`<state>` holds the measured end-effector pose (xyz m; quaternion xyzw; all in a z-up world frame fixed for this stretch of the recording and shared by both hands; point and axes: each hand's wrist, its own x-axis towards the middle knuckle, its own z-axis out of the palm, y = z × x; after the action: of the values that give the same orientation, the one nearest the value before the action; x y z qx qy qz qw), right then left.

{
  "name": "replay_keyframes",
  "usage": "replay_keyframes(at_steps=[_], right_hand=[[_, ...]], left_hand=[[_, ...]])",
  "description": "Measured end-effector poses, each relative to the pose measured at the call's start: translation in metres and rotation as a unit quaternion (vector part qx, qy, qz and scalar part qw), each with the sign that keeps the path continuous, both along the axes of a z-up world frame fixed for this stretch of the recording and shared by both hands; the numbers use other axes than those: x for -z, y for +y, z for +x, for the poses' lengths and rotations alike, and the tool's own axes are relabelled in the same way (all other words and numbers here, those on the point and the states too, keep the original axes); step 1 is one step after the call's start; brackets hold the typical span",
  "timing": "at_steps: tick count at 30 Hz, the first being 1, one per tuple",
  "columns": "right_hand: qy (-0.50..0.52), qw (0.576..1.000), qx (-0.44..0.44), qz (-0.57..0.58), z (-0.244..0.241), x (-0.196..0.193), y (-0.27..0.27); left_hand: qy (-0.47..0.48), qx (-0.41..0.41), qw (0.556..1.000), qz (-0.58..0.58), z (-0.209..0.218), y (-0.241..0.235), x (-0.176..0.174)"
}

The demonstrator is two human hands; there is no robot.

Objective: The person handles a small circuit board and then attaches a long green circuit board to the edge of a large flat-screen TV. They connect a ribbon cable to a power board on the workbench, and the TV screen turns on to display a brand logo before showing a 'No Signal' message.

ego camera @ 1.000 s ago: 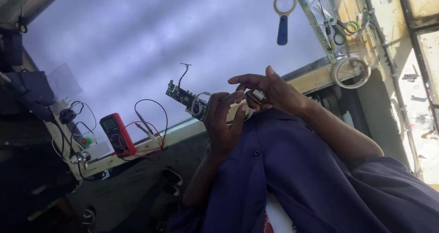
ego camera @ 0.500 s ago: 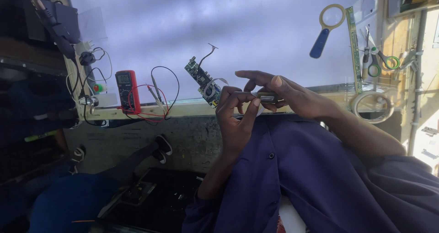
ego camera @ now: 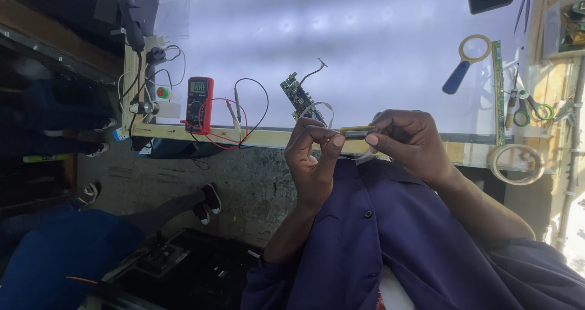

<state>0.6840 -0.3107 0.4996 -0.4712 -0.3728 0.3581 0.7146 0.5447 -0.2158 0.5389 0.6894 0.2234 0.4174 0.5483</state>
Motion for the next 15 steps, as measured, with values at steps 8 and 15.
replay_keyframes(at_steps=[8,15], right_hand=[[-0.028,0.999,0.008,0.021,-0.036,-0.025,0.007],[-0.045,0.999,0.016,0.016,-0.054,-0.026,0.003]], left_hand=[[-0.049,-0.023,0.999,0.0,-0.041,0.003,-0.015],[-0.084,-0.039,0.996,0.003,-0.065,0.003,-0.018]])
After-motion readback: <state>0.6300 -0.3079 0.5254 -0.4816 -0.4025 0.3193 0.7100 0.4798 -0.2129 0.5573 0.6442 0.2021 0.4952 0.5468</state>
